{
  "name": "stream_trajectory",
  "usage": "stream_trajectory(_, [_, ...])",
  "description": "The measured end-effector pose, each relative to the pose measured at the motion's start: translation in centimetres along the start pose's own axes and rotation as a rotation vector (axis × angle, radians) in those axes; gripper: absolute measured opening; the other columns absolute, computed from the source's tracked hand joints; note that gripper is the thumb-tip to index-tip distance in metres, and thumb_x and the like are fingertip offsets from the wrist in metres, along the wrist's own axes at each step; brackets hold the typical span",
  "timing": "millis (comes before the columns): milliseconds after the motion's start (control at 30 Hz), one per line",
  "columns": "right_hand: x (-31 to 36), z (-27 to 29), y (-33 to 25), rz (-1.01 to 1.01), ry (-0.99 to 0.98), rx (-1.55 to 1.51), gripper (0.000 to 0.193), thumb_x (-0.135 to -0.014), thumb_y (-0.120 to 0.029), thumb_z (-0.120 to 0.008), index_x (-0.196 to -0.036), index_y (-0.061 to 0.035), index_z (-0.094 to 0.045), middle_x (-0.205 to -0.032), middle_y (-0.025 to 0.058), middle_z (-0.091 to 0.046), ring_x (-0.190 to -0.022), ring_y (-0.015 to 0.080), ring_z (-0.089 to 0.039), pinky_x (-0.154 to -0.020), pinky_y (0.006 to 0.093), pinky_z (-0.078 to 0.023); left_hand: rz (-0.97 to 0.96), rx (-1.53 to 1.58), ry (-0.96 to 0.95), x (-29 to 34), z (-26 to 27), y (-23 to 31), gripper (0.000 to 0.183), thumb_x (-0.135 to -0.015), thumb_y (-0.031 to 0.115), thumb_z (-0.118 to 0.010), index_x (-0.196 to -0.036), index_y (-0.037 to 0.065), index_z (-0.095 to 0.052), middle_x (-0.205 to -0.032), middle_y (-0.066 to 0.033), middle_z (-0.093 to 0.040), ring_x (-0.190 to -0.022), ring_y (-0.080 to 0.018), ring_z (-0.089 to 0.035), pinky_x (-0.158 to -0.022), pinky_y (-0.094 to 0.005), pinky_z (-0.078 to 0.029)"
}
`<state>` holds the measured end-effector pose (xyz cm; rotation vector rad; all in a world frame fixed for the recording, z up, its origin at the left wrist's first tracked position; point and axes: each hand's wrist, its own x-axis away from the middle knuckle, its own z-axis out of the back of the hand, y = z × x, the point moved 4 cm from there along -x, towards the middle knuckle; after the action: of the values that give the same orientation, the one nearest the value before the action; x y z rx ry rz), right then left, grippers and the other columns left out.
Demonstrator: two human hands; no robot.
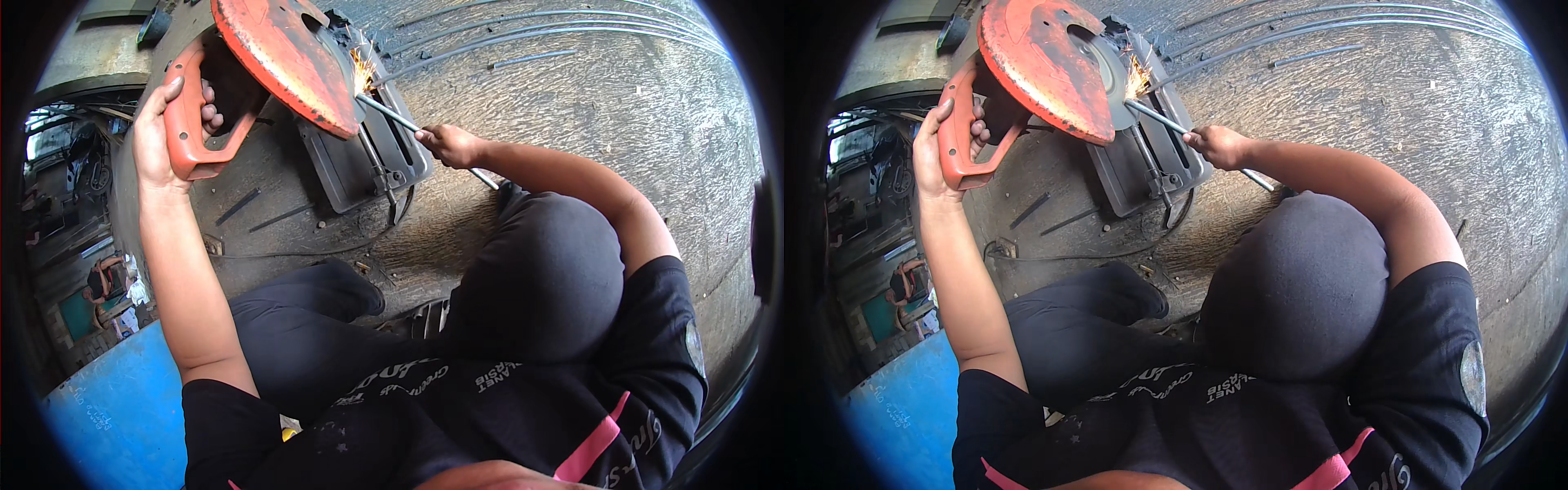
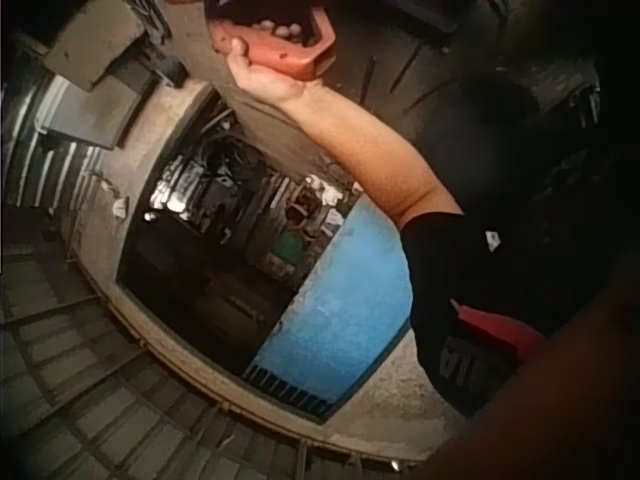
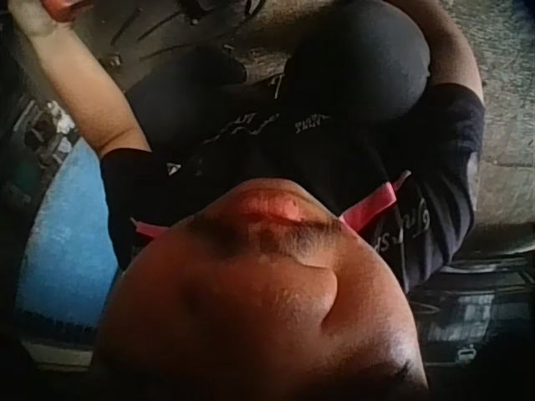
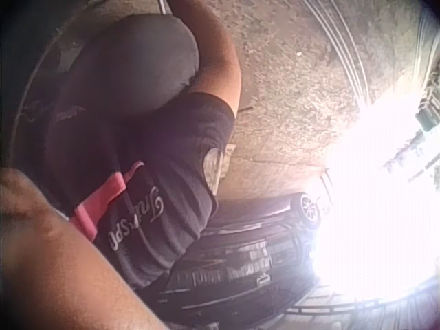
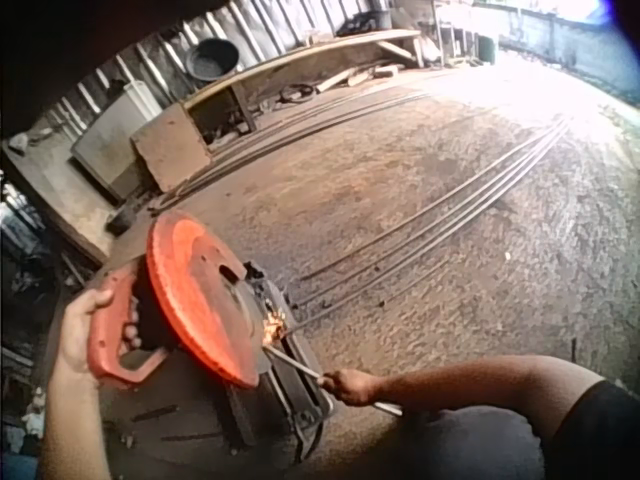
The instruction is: Measuring and cutting a thin metal rod using a circular metal chop saw.
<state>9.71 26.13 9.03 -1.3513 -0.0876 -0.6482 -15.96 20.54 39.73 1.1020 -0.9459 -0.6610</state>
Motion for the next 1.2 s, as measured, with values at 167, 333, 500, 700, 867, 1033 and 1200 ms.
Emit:
stream_trajectory(167, [0.1, -0.2, 0.1, -0.023, -0.007, 0.017, 0.054, -0.098, -0.048, -0.031, -0.099, 0.0002, -0.054, -0.071, 0.0169, -0.058, -0.076, 0.0340, -0.060, -0.073, 0.0448, -0.045, -0.004, -0.002, -0.010, -0.2, 0.1, 0.0, 0.035, -0.087, 0.026, -0.051, -0.107, -0.003, -0.052, -0.086, -0.0101, -0.057, -0.067, -0.0165, -0.057, -0.063, -0.0306, -0.051])
stream_trajectory(333, [0.4, -0.3, -0.5, -0.059, -0.012, -0.026, 0.054, -0.098, -0.048, -0.031, -0.099, 0.0008, -0.055, -0.072, 0.0168, -0.058, -0.076, 0.0334, -0.060, -0.073, 0.0444, -0.045, 0.019, 0.002, -0.044, -0.3, 0.5, 0.0, 0.039, -0.090, 0.027, -0.048, -0.114, -0.004, -0.050, -0.088, -0.0107, -0.057, -0.070, -0.0166, -0.057, -0.067, -0.0301, -0.052])
stream_trajectory(500, [-0.1, -0.6, 0.0, -0.020, -0.010, -0.004, 0.054, -0.099, -0.048, -0.032, -0.104, 0.0012, -0.055, -0.070, 0.0149, -0.058, -0.072, 0.0307, -0.060, -0.070, 0.0432, -0.046, 0.007, 0.003, -0.062, -0.3, 0.4, 0.0, 0.039, -0.089, 0.027, -0.049, -0.113, -0.004, -0.050, -0.088, -0.0105, -0.057, -0.070, -0.0164, -0.057, -0.068, -0.0299, -0.052])
stream_trajectory(700, [-0.5, -1.9, 0.6, -0.061, -0.090, -0.171, 0.051, -0.099, -0.045, -0.032, -0.112, 0.0020, -0.050, -0.061, 0.0091, -0.051, -0.054, 0.0211, -0.056, -0.053, 0.0370, -0.046, 0.008, 0.023, -0.015, -0.1, -0.1, 0.0, 0.035, -0.087, 0.025, -0.051, -0.108, -0.003, -0.051, -0.086, -0.0106, -0.057, -0.067, -0.0170, -0.056, -0.064, -0.0309, -0.050])
stream_trajectory(867, [-0.6, -2.4, 0.1, -0.060, -0.144, -0.275, 0.047, -0.100, -0.042, -0.032, -0.103, 0.0022, -0.048, -0.060, 0.0078, -0.049, -0.048, 0.0193, -0.054, -0.045, 0.0339, -0.048, 0.006, 0.020, -0.049, -0.1, 0.2, 0.0, 0.040, -0.088, 0.027, -0.051, -0.113, -0.004, -0.050, -0.088, -0.0111, -0.057, -0.069, -0.0166, -0.057, -0.067, -0.0300, -0.052])
stream_trajectory(1033, [-0.2, -2.5, -0.6, -0.046, -0.154, -0.271, 0.044, -0.100, -0.040, -0.031, -0.093, 0.0011, -0.046, -0.062, 0.0093, -0.050, -0.046, 0.0201, -0.055, -0.043, 0.0332, -0.049, 0.003, 0.019, -0.056, -0.1, 0.2, 0.0, 0.040, -0.089, 0.027, -0.050, -0.114, -0.004, -0.050, -0.089, -0.0111, -0.057, -0.069, -0.0165, -0.057, -0.067, -0.0300, -0.052])
stream_trajectory(1200, [-0.6, -2.8, -0.4, 0.015, -0.159, -0.291, 0.043, -0.101, -0.038, -0.031, -0.091, 0.0017, -0.045, -0.060, 0.0089, -0.048, -0.045, 0.0196, -0.055, -0.041, 0.0325, -0.049, 0.010, 0.026, -0.037, -0.1, 0.0, 0.1, 0.038, -0.088, 0.026, -0.050, -0.111, -0.004, -0.050, -0.087, -0.0111, -0.057, -0.068, -0.0166, -0.057, -0.066, -0.0301, -0.051])
